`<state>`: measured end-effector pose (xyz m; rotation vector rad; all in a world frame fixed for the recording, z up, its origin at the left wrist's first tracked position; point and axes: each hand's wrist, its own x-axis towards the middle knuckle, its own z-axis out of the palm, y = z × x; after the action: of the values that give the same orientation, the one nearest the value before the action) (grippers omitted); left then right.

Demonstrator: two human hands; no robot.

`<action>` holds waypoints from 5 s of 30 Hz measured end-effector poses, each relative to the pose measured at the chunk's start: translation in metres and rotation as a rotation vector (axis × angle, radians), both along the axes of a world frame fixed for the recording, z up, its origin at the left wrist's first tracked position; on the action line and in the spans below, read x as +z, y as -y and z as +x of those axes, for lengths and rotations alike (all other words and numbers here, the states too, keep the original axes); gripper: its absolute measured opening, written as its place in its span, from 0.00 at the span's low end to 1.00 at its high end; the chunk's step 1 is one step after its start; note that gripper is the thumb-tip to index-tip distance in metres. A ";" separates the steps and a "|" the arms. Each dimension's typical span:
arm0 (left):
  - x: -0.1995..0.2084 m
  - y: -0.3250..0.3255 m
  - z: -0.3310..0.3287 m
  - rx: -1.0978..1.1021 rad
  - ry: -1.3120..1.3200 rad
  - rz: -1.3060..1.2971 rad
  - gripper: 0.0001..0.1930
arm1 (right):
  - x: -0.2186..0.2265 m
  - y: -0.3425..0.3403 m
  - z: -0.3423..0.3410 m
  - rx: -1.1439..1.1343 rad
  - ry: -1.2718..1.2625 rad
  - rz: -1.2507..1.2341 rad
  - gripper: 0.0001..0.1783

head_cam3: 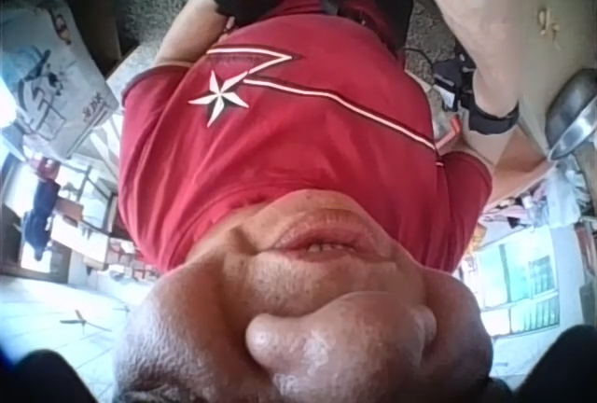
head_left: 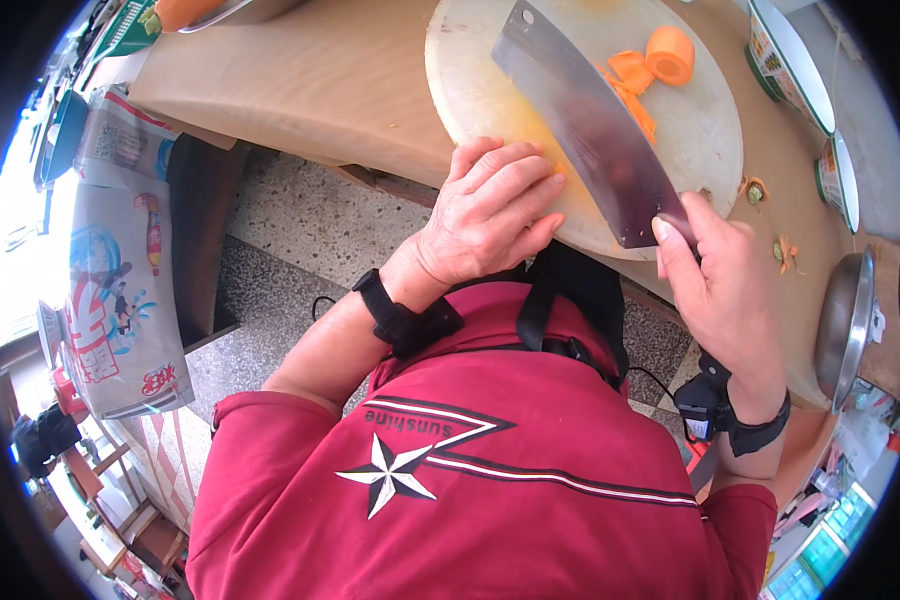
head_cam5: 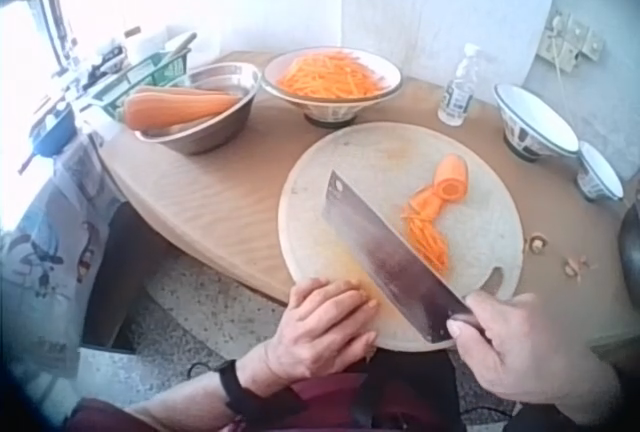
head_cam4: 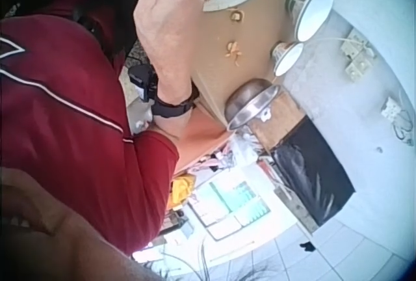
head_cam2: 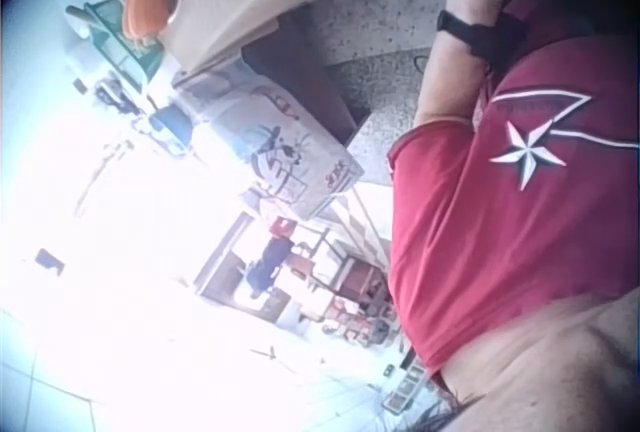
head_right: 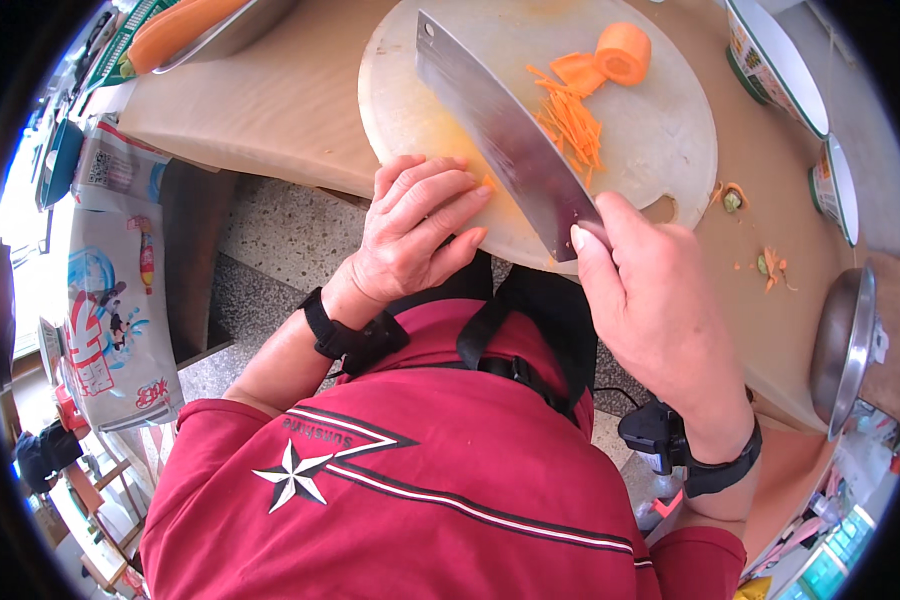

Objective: Slicing and julienning carrots using a cleaver on a cutting board.

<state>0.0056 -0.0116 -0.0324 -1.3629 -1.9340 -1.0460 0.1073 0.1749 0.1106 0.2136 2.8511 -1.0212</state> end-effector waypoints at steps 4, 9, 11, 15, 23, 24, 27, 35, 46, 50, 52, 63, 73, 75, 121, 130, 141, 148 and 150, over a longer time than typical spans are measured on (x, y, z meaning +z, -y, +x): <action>0.001 0.001 0.001 0.011 0.023 -0.026 0.16 | -0.001 0.002 0.003 0.032 -0.050 -0.023 0.09; 0.001 0.001 0.001 0.011 0.028 -0.019 0.16 | -0.003 0.003 0.004 0.056 -0.029 -0.009 0.09; 0.000 0.001 0.000 0.008 0.032 -0.011 0.16 | -0.004 0.005 0.003 0.060 -0.026 -0.010 0.09; 0.002 0.000 0.000 0.004 0.006 -0.001 0.18 | -0.001 0.007 0.003 0.074 -0.029 0.029 0.08; 0.009 -0.001 0.003 0.005 0.065 -0.025 0.16 | -0.017 0.005 -0.022 0.166 -0.181 0.198 0.09; 0.008 -0.001 0.003 0.009 0.071 -0.033 0.16 | -0.019 0.003 -0.032 0.131 -0.152 0.135 0.10; 0.011 0.000 0.005 0.007 0.074 -0.062 0.17 | -0.022 -0.006 -0.037 0.070 -0.196 0.078 0.10; 0.034 -0.006 0.007 0.010 0.124 -0.224 0.19 | -0.027 -0.040 -0.004 -0.176 -0.104 -0.407 0.12; 0.050 -0.022 0.001 0.033 0.146 -0.379 0.19 | -0.062 -0.063 0.005 -0.268 -0.017 -0.891 0.11; 0.049 -0.032 -0.004 0.053 0.122 -0.369 0.17 | -0.067 -0.067 0.008 -0.205 -0.043 -0.940 0.10; 0.049 -0.035 -0.008 0.059 0.103 -0.328 0.14 | -0.067 -0.067 0.009 -0.174 -0.030 -0.972 0.10; 0.086 -0.012 -0.006 0.248 0.081 0.018 0.11 | -0.035 -0.037 0.026 0.074 -0.468 0.031 0.07; 0.113 0.042 0.017 0.402 0.208 0.050 0.09 | -0.059 -0.031 0.038 0.227 -0.690 0.801 0.13; 0.123 0.039 0.025 0.285 0.228 -0.142 0.10 | -0.062 -0.030 0.042 0.249 -0.707 0.834 0.13; 0.083 -0.082 -0.066 -0.222 0.032 -0.743 0.03 | -0.104 -0.109 0.077 0.132 -0.826 0.759 0.20; 0.096 -0.071 -0.061 -0.185 0.143 -0.622 0.04 | -0.105 -0.109 0.077 0.123 -0.846 0.764 0.19; 0.076 -0.025 -0.045 0.028 0.276 -0.370 0.06 | -0.106 -0.112 0.077 0.173 -0.863 0.772 0.21; 0.051 -0.018 -0.033 0.111 0.300 -0.304 0.06 | -0.104 -0.114 0.077 0.239 -0.851 0.788 0.22; 0.046 -0.019 -0.034 0.098 0.359 -0.238 0.06 | -0.104 -0.112 0.077 0.237 -0.842 0.767 0.22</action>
<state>-0.0284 0.0073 0.0137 -1.2506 -2.4288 -1.1000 0.1846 0.2869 0.0063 -0.6419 3.7280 0.1480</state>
